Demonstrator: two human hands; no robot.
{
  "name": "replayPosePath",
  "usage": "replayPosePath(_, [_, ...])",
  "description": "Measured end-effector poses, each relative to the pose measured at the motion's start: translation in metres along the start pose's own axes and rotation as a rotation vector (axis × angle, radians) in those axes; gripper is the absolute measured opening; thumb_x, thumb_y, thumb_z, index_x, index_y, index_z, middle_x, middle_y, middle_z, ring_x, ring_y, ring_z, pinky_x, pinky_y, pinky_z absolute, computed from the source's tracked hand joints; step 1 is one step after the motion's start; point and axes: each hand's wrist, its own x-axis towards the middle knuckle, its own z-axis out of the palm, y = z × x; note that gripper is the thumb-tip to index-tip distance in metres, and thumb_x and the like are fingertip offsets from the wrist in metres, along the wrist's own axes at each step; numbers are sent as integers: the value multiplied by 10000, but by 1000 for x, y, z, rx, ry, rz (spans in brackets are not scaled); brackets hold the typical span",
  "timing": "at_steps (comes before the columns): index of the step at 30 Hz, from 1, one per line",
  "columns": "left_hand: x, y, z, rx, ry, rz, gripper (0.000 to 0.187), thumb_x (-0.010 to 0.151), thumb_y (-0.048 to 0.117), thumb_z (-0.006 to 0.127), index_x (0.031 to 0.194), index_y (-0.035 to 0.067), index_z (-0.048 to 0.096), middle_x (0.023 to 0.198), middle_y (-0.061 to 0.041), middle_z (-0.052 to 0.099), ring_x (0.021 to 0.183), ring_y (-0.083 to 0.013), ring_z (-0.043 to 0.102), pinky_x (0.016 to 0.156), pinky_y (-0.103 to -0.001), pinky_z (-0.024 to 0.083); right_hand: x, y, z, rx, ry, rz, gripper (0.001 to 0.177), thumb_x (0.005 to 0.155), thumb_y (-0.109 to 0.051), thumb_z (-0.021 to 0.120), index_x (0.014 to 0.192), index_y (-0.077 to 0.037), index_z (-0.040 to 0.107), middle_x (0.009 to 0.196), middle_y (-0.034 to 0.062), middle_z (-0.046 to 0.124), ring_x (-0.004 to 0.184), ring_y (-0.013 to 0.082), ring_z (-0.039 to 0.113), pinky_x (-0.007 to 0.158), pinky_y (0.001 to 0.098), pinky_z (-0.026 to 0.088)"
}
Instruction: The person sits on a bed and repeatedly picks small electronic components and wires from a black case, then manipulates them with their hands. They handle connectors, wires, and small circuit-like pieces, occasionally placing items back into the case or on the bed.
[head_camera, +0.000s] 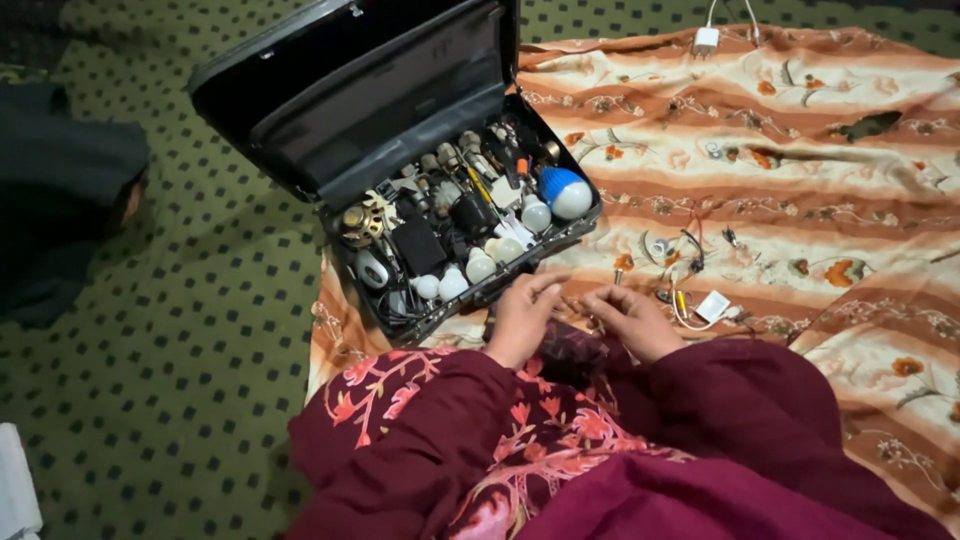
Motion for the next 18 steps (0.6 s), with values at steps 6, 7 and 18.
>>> replayPosePath(6, [-5, -12, 27, -438, -114, -109, 297, 969, 61, 621, 1245, 35, 728, 827, -161, 702, 739, -190, 753, 691, -257, 650, 8, 22, -4, -43, -28, -25, 176, 969, -85, 690, 1091, 42, 685, 717, 113, 626, 620, 173, 639, 537, 288, 577])
replayPosePath(7, [-6, -12, 30, -437, -113, -111, 297, 969, 61, 621, 1245, 35, 728, 827, -161, 702, 739, -190, 753, 691, -257, 650, 9, 24, -5, -42, -29, -23, 176, 969, -85, 690, 1091, 42, 685, 717, 113, 626, 620, 173, 639, 537, 288, 577])
replayPosePath(18, [8, -28, 16, -363, 45, -196, 293, 933, 78, 651, 1208, 75, 753, 923, -176, 770, 739, -186, 768, 680, -278, 635, 2, 10, 0, -197, -111, 12, 226, 873, -87, 803, 1048, 37, 733, 752, 81, 652, 668, 160, 616, 587, 294, 538])
